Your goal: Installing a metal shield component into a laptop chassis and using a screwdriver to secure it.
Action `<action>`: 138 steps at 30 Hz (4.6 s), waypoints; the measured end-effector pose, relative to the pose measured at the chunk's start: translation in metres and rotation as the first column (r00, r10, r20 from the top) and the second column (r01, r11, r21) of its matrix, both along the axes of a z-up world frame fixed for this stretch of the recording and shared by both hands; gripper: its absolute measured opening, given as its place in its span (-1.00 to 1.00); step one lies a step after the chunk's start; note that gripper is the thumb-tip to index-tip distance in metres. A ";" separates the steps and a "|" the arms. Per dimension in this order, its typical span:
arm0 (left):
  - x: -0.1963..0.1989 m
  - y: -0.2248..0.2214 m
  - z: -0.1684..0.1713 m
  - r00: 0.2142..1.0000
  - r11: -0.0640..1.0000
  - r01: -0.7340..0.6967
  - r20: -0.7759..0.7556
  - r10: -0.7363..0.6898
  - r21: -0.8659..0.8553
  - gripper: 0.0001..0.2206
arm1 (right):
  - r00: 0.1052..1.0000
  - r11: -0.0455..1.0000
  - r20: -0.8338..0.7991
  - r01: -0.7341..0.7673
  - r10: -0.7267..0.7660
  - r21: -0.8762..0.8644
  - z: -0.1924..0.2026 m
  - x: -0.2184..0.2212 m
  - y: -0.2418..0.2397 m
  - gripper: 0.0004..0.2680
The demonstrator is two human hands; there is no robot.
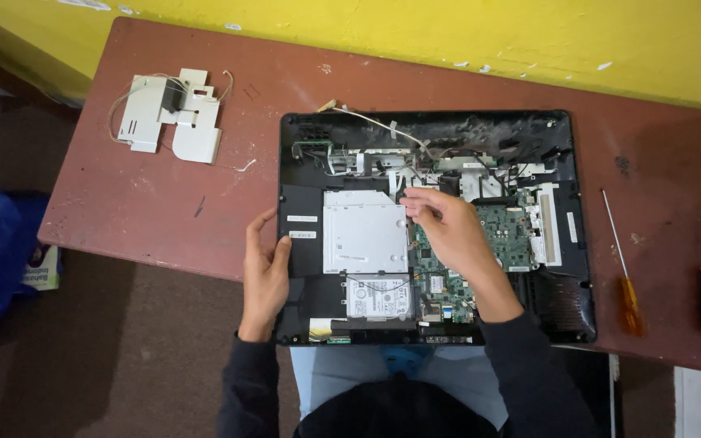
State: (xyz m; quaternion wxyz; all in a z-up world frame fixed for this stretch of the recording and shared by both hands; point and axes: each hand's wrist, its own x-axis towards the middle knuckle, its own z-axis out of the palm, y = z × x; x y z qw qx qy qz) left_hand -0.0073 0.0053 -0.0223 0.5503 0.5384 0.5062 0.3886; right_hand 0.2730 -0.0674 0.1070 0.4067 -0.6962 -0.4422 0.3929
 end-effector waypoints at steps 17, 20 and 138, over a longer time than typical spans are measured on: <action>0.000 0.002 0.002 0.999 0.999 0.013 -0.029 -0.014 -0.032 -0.56 | 0.972 0.994 -0.213 0.108 -0.100 0.026 -0.028 0.009 -0.001 -0.72; -0.001 0.002 -0.001 1.000 0.999 0.013 -0.025 -0.014 -0.046 -0.57 | 0.960 0.990 -0.249 0.137 -0.125 0.031 -0.026 0.008 -0.003 -0.73; 0.020 0.001 0.054 0.993 0.995 0.061 0.108 -0.052 -0.083 -0.49 | 0.817 0.991 0.576 -0.053 -0.028 0.124 -0.077 -0.071 -0.097 -0.55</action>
